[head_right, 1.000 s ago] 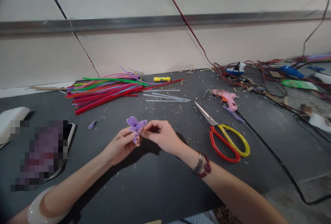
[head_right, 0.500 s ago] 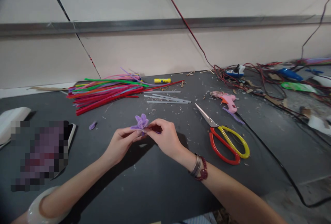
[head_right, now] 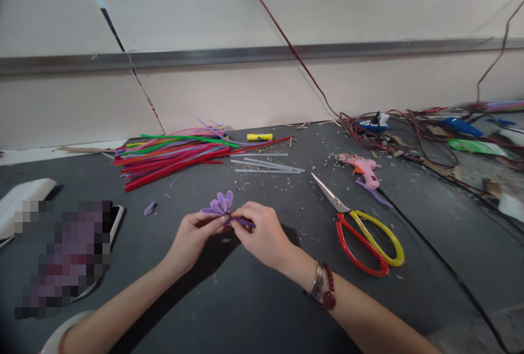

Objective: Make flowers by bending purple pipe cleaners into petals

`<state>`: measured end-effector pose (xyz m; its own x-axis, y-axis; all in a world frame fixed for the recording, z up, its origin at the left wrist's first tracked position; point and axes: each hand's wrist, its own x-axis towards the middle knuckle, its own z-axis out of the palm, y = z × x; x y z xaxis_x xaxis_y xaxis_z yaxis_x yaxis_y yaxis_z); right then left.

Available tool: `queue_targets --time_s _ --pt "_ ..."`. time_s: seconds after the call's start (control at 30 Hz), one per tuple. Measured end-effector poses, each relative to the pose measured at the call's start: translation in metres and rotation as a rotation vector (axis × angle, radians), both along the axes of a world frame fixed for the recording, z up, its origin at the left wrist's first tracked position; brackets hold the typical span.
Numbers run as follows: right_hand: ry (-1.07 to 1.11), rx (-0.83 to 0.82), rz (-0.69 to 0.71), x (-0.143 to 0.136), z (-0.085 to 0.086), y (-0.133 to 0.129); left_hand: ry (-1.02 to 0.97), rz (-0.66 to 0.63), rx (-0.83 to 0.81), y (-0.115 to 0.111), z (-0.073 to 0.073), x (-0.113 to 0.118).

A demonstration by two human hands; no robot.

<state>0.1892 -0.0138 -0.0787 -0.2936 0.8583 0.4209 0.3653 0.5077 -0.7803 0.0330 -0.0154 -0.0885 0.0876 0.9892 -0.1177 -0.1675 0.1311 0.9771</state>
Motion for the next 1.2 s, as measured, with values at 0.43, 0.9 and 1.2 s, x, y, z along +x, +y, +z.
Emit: queue_targets --time_s 0.43,0.9,1.2 --pt "0.278 -0.521 0.093 0.005 -0.005 0.013 -0.1 -0.115 0.025 -0.004 0.0 -0.001" --pt "0.189 -0.174 -0.129 -0.002 -0.004 0.001 0.008 0.02 -0.012 0.001 0.001 -0.001" --pt "0.013 0.055 -0.07 -0.002 -0.009 -0.004 0.073 0.019 0.063 -0.002 0.003 0.003"
